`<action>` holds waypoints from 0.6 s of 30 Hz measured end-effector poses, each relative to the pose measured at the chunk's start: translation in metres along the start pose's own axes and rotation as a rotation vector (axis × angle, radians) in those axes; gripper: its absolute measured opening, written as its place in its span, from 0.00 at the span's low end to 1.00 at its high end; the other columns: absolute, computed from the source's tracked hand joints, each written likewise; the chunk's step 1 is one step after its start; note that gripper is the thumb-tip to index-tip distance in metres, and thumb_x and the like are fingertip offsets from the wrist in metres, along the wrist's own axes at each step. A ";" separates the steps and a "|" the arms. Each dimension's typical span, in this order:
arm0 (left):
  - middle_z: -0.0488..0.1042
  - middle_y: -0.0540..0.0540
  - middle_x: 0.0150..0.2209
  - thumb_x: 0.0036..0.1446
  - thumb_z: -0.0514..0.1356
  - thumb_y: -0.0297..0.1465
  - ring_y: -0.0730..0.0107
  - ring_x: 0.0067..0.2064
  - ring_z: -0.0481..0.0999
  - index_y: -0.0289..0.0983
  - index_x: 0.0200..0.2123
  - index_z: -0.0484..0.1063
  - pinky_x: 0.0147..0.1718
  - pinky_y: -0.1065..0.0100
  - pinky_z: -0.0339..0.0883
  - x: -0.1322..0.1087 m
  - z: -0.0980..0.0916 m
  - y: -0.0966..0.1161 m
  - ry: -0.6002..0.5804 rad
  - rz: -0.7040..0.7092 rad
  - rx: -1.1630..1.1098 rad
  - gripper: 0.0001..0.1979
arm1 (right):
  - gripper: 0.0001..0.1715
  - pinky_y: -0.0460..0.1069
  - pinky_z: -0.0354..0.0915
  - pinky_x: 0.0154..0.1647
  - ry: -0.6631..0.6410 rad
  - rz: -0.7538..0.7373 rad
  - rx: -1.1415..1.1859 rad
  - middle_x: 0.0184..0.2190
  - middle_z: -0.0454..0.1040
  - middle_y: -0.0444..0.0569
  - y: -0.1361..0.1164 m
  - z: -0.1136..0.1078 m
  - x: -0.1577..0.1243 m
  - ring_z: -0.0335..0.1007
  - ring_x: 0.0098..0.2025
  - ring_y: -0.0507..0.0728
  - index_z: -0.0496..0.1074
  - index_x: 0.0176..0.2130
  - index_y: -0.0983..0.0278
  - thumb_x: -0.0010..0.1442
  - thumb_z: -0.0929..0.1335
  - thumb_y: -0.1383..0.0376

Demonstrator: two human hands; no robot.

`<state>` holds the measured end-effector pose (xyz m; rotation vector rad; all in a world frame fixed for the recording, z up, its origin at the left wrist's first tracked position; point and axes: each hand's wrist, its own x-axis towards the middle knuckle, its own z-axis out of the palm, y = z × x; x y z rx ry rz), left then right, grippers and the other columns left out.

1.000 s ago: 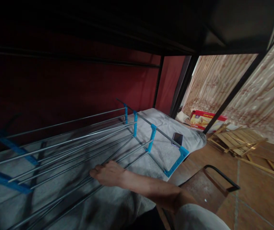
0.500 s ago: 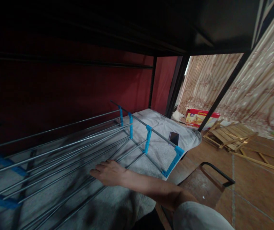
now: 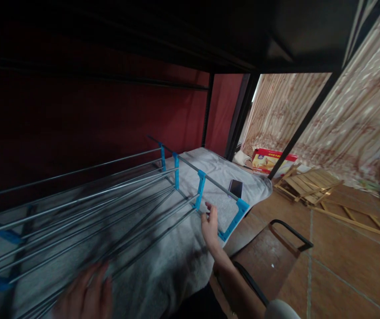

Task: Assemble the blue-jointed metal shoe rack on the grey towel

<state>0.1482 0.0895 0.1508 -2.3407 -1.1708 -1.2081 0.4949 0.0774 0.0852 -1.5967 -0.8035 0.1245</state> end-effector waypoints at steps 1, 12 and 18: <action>0.76 0.35 0.49 0.60 0.60 0.27 0.48 0.48 0.76 0.33 0.52 0.72 0.47 0.48 0.69 0.011 0.008 0.003 -0.073 0.100 0.091 0.16 | 0.24 0.56 0.66 0.55 0.006 0.028 0.026 0.55 0.69 0.54 0.005 -0.002 0.012 0.66 0.56 0.59 0.66 0.54 0.61 0.58 0.62 0.66; 0.79 0.43 0.45 0.63 0.52 0.18 0.63 0.42 0.78 0.34 0.55 0.72 0.44 0.61 0.70 0.050 0.046 0.009 -0.486 0.173 0.228 0.20 | 0.31 0.59 0.61 0.64 -0.205 0.129 0.134 0.54 0.75 0.51 0.038 0.024 0.049 0.70 0.57 0.60 0.71 0.55 0.61 0.52 0.63 0.68; 0.79 0.44 0.44 0.62 0.51 0.17 0.64 0.41 0.78 0.36 0.57 0.71 0.42 0.62 0.70 0.058 0.039 0.013 -0.475 0.160 0.256 0.23 | 0.34 0.58 0.62 0.64 -0.114 0.109 0.253 0.59 0.71 0.48 0.034 0.040 0.051 0.68 0.60 0.58 0.65 0.61 0.57 0.56 0.63 0.65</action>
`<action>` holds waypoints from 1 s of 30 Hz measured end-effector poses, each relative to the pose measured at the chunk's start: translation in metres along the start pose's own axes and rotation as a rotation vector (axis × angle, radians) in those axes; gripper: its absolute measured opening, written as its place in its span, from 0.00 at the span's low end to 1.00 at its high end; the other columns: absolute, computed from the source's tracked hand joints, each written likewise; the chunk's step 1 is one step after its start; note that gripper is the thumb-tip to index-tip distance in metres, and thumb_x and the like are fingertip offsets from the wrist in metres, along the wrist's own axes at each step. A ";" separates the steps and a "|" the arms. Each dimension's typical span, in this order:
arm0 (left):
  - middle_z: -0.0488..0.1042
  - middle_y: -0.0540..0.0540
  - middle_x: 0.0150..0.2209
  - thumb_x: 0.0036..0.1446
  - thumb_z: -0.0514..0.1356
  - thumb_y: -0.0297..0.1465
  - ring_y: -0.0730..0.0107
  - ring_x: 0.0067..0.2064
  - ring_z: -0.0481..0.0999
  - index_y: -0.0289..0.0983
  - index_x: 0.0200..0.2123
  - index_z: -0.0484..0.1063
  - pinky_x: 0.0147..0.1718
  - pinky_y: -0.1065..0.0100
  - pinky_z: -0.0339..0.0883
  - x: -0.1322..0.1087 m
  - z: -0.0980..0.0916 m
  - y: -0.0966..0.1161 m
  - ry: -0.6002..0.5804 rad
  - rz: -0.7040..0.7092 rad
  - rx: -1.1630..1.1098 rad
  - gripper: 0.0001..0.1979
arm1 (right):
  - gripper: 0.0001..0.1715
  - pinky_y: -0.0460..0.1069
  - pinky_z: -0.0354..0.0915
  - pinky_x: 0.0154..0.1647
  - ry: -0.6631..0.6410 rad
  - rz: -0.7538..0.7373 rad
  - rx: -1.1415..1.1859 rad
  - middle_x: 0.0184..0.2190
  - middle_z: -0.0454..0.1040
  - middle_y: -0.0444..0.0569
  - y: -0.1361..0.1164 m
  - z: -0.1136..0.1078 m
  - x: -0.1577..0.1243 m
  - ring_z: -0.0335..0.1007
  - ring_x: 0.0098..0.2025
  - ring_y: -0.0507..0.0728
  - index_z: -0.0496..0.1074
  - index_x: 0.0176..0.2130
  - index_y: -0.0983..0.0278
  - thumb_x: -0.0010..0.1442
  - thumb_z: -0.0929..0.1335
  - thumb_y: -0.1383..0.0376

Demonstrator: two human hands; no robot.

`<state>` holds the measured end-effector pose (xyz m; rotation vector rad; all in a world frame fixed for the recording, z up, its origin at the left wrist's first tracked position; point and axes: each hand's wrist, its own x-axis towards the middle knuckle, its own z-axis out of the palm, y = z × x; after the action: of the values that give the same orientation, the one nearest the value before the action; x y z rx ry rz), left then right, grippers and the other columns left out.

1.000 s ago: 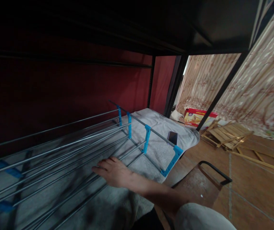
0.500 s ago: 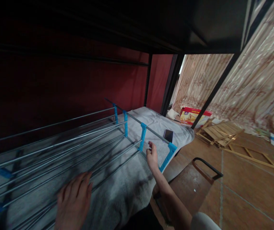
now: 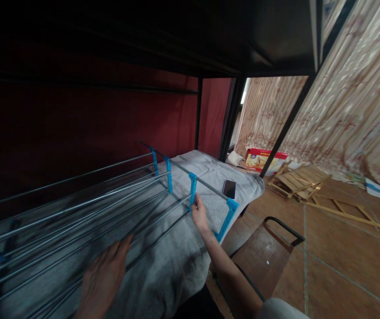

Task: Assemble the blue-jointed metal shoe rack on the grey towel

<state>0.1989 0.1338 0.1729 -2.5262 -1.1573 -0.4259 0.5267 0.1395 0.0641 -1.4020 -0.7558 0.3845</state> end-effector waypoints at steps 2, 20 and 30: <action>0.79 0.44 0.42 0.62 0.50 0.16 0.63 0.39 0.78 0.36 0.57 0.71 0.40 0.61 0.69 0.003 -0.004 0.001 0.000 -0.011 0.028 0.24 | 0.33 0.58 0.64 0.61 0.007 -0.005 -0.012 0.56 0.73 0.48 -0.005 0.001 0.002 0.69 0.57 0.58 0.65 0.61 0.56 0.56 0.63 0.66; 0.78 0.45 0.44 0.63 0.50 0.18 0.65 0.40 0.77 0.38 0.59 0.70 0.42 0.62 0.68 -0.002 -0.009 0.000 -0.010 -0.006 -0.021 0.24 | 0.30 0.51 0.66 0.43 0.024 -0.064 -0.305 0.36 0.73 0.46 -0.035 0.004 -0.002 0.68 0.36 0.56 0.68 0.58 0.59 0.56 0.61 0.66; 0.78 0.45 0.44 0.64 0.47 0.19 0.64 0.41 0.77 0.39 0.60 0.68 0.43 0.61 0.68 -0.001 -0.011 -0.002 -0.048 -0.029 -0.038 0.25 | 0.31 0.51 0.68 0.45 -0.001 -0.002 -0.264 0.38 0.76 0.45 -0.046 0.004 -0.007 0.71 0.40 0.57 0.69 0.58 0.57 0.55 0.62 0.66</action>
<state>0.1952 0.1295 0.1828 -2.5681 -1.2154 -0.3996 0.5107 0.1310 0.1067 -1.6477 -0.8304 0.2913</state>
